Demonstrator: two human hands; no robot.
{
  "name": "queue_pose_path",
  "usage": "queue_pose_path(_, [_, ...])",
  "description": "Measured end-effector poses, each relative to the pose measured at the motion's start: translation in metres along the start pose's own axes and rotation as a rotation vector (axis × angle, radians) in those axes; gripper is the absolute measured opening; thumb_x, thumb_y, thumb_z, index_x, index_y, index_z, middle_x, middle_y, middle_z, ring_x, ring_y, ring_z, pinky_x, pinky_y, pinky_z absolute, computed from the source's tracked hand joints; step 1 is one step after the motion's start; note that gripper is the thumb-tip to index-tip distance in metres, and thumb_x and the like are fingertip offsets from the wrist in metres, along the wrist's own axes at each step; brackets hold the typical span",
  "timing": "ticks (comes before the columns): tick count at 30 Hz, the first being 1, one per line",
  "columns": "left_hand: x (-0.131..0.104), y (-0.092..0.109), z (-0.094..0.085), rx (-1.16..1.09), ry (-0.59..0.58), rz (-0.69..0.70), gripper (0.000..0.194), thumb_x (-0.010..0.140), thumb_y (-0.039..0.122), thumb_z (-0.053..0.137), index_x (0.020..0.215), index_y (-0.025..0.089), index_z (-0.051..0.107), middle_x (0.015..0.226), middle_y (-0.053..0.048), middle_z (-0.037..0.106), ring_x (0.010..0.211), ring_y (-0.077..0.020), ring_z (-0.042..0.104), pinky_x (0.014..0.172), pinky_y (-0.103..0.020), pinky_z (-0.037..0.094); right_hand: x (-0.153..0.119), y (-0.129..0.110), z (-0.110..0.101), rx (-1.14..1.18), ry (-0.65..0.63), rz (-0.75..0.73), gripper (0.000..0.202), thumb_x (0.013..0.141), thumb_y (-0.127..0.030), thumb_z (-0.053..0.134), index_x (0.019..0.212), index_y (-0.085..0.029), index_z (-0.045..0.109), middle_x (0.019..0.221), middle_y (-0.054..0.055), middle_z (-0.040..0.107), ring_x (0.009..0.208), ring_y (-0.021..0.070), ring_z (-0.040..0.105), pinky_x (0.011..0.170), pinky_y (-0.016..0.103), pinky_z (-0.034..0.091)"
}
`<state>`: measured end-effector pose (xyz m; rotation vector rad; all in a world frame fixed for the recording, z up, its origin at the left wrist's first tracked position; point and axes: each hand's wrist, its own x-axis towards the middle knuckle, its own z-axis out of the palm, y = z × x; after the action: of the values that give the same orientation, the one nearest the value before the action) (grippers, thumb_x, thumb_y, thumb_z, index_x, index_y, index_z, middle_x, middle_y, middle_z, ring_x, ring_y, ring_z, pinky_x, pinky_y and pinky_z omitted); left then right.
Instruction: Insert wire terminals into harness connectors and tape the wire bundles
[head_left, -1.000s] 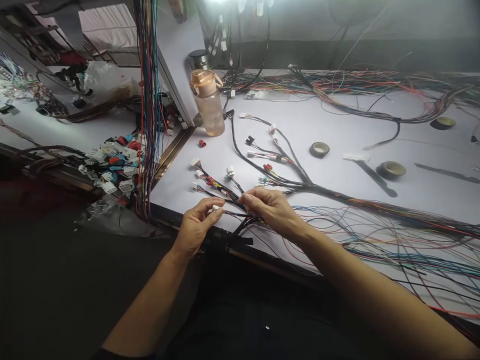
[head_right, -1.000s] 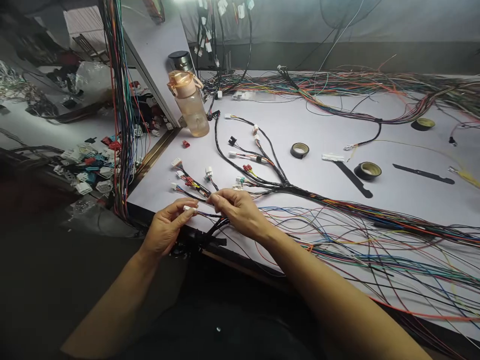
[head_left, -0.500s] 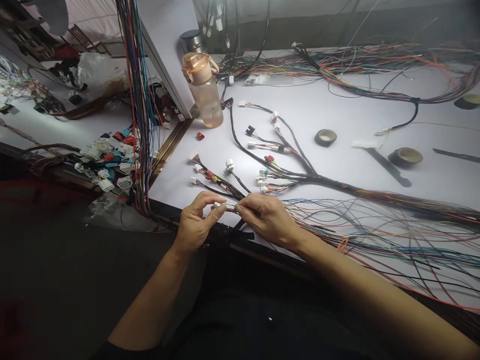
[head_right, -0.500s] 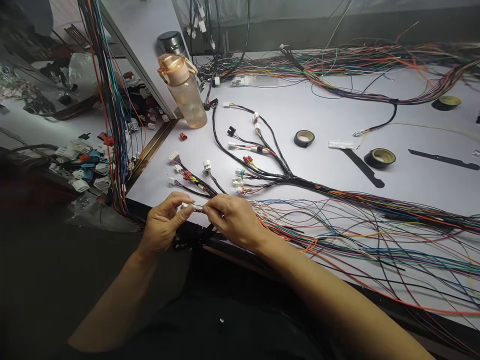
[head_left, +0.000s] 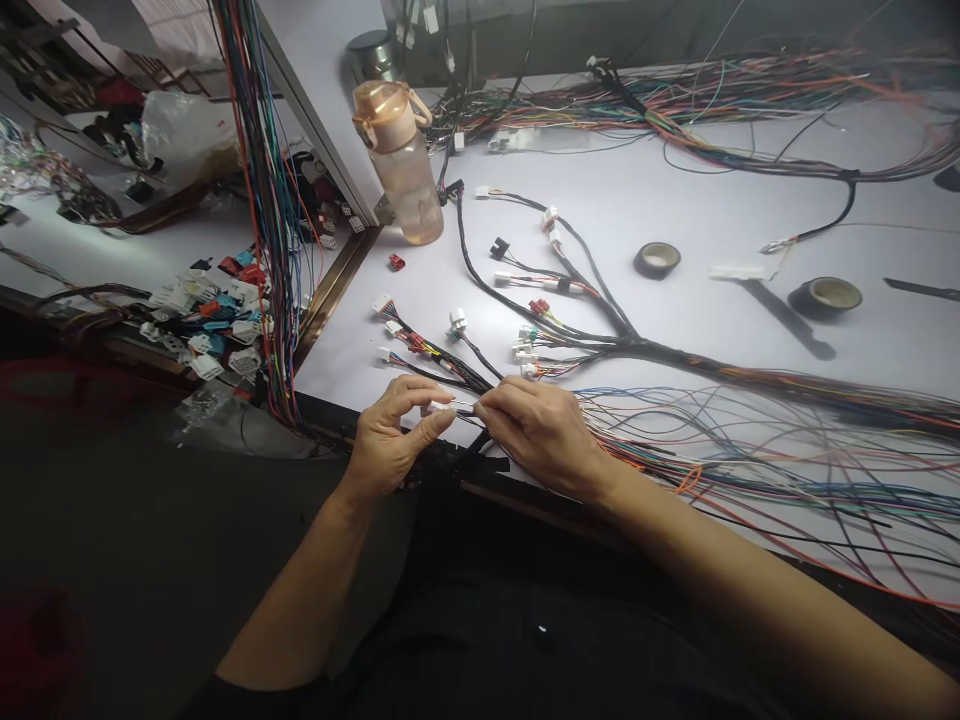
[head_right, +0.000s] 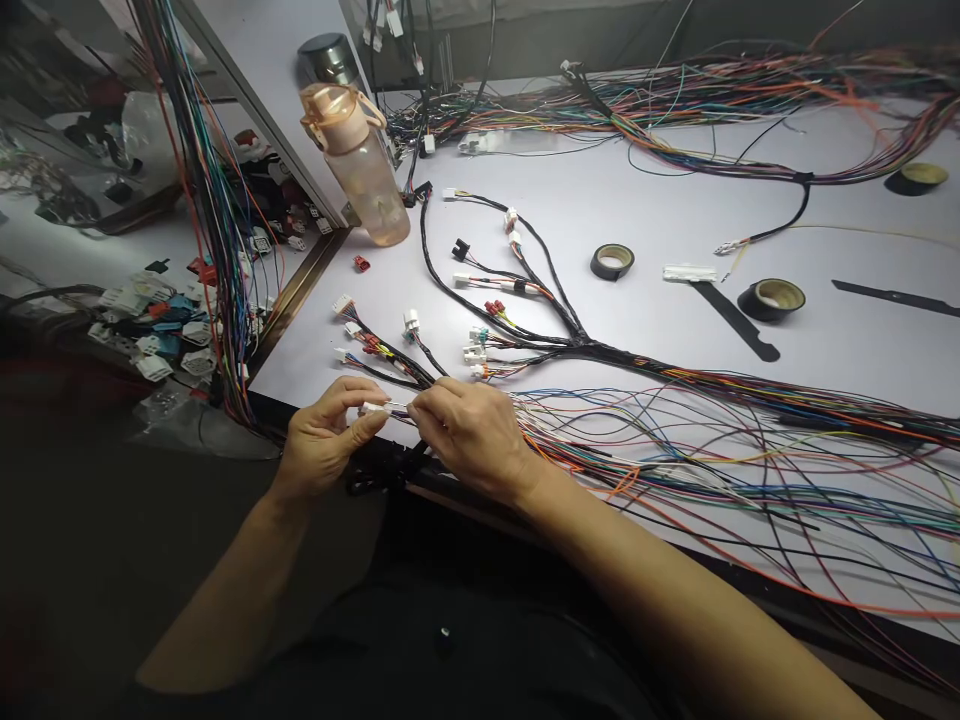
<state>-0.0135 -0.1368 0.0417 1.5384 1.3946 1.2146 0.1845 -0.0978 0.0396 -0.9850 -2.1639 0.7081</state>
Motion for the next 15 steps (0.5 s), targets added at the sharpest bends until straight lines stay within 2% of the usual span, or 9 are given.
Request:
queue_pose_path(4, [0.0,-0.003,-0.008,0.066,-0.067,0.009,0.016,0.079,0.028,0.071,0.095,0.027,0.076,0.097,-0.008,0.066,0.098,-0.024,0.059,0.09,-0.039,0.047,-0.004,-0.002,-0.001,0.037,-0.029,0.043,0.023,0.092,-0.023,0.049,0.078,-0.017,0.066,0.075,0.002,0.067,0.064,0.0108,0.055,0.064,0.023,0.037])
queue_pose_path(6, [-0.003,-0.002,-0.007,0.117,-0.003,0.046,0.015,0.079,0.029,0.071,0.093,0.028,0.077,0.098,-0.007,0.065,0.098,-0.0233,0.059,0.092,-0.039,0.047,-0.006,-0.002,0.0,0.073,-0.04,0.067,0.022,0.091,-0.024,0.05,0.078,-0.017,0.066,0.074,0.002,0.067,0.064,0.0106,0.055,0.064,0.023,0.037])
queue_pose_path(9, [-0.01,0.006,0.0,0.272,0.172,0.15,0.021,0.073,0.026,0.077,0.093,0.032,0.077,0.094,-0.004,0.063,0.094,-0.0219,0.058,0.089,-0.038,0.048,-0.008,-0.002,-0.001,0.132,-0.054,0.108,0.022,0.091,-0.025,0.05,0.077,-0.018,0.066,0.073,0.001,0.066,0.063,0.0107,0.055,0.064,0.023,0.037])
queue_pose_path(11, [-0.016,0.012,0.006,0.32,0.196,0.182,0.027,0.069,0.023,0.08,0.093,0.033,0.077,0.088,-0.003,0.065,0.089,-0.0213,0.059,0.086,-0.037,0.049,-0.008,-0.001,-0.002,0.171,-0.064,0.13,0.023,0.091,-0.025,0.05,0.076,-0.018,0.065,0.072,0.001,0.066,0.063,0.0109,0.054,0.063,0.023,0.037])
queue_pose_path(13, [-0.021,0.015,0.012,0.223,0.179,0.099,0.023,0.069,0.023,0.08,0.091,0.031,0.077,0.084,-0.002,0.068,0.084,-0.0202,0.061,0.082,-0.036,0.05,-0.008,-0.001,-0.004,0.208,-0.072,0.146,0.023,0.09,-0.026,0.049,0.076,-0.018,0.065,0.069,0.001,0.064,0.061,0.011,0.054,0.062,0.023,0.037])
queue_pose_path(15, [-0.022,0.014,0.018,-0.008,0.208,-0.1,0.016,0.072,0.028,0.078,0.087,0.027,0.077,0.084,-0.001,0.071,0.077,-0.0175,0.063,0.077,-0.034,0.052,-0.009,0.0,-0.006,0.233,-0.07,0.155,0.023,0.09,-0.026,0.049,0.075,-0.018,0.065,0.068,0.001,0.064,0.061,0.0111,0.054,0.061,0.024,0.037])
